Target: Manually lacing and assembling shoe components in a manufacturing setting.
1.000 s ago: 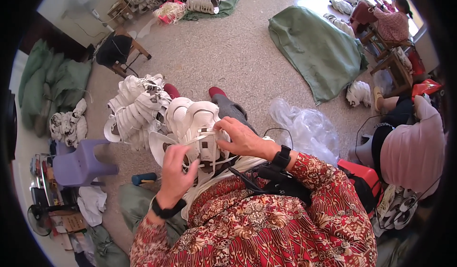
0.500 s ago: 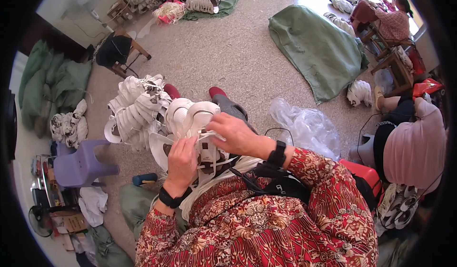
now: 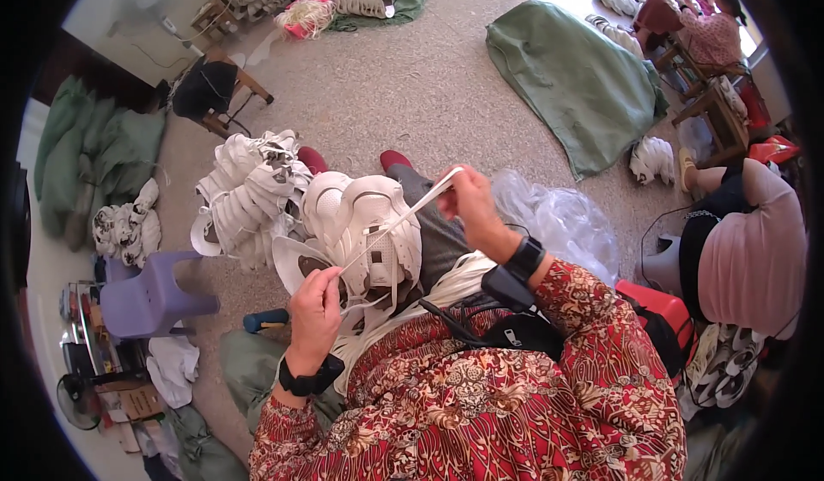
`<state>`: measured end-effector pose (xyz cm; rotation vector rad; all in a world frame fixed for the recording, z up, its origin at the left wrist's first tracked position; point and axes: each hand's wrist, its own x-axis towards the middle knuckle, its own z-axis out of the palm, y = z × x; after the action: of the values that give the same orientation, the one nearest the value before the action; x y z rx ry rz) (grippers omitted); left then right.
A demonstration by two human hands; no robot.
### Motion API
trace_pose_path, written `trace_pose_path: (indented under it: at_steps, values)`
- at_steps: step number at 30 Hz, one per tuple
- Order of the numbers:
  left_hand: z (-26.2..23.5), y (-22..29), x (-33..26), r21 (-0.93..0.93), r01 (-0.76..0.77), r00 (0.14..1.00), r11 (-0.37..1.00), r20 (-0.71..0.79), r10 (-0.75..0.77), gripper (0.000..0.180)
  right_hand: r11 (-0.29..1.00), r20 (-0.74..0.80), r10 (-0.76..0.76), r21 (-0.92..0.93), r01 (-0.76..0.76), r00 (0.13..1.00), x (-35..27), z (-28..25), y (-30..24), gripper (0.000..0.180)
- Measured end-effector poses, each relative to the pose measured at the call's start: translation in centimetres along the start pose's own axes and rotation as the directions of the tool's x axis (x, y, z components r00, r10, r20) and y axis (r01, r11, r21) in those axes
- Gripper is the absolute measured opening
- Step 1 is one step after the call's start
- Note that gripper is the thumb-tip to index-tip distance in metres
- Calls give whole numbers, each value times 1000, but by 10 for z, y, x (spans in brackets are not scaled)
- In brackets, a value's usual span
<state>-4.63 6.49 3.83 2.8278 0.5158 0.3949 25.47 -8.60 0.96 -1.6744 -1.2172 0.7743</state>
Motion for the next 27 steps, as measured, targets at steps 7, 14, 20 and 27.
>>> trace_pose_path:
  at_steps: [7, 14, 20, 27]
  values:
    - [4, 5, 37, -15, 15, 1000, 1000, 9, -15, 28, 1000, 24, 8, 7, -9, 1000, -27, -49, 32, 18]
    - [3, -2, 67, -20, 33, 999, 999, 23, -33, 29, 1000, 48, 11, 24, -12, 999, -45, -54, 48, 16]
    - [1, -6, 72, -36, 45, 999, 998, 31, -44, 29, 999, 67, 20, 27, -22, 998, -48, -52, 51, 16]
    - [10, 0, 93, -68, 61, 998, 996, 35, -59, 30, 999, 94, 37, 17, -39, 995, -54, -44, 47, 15]
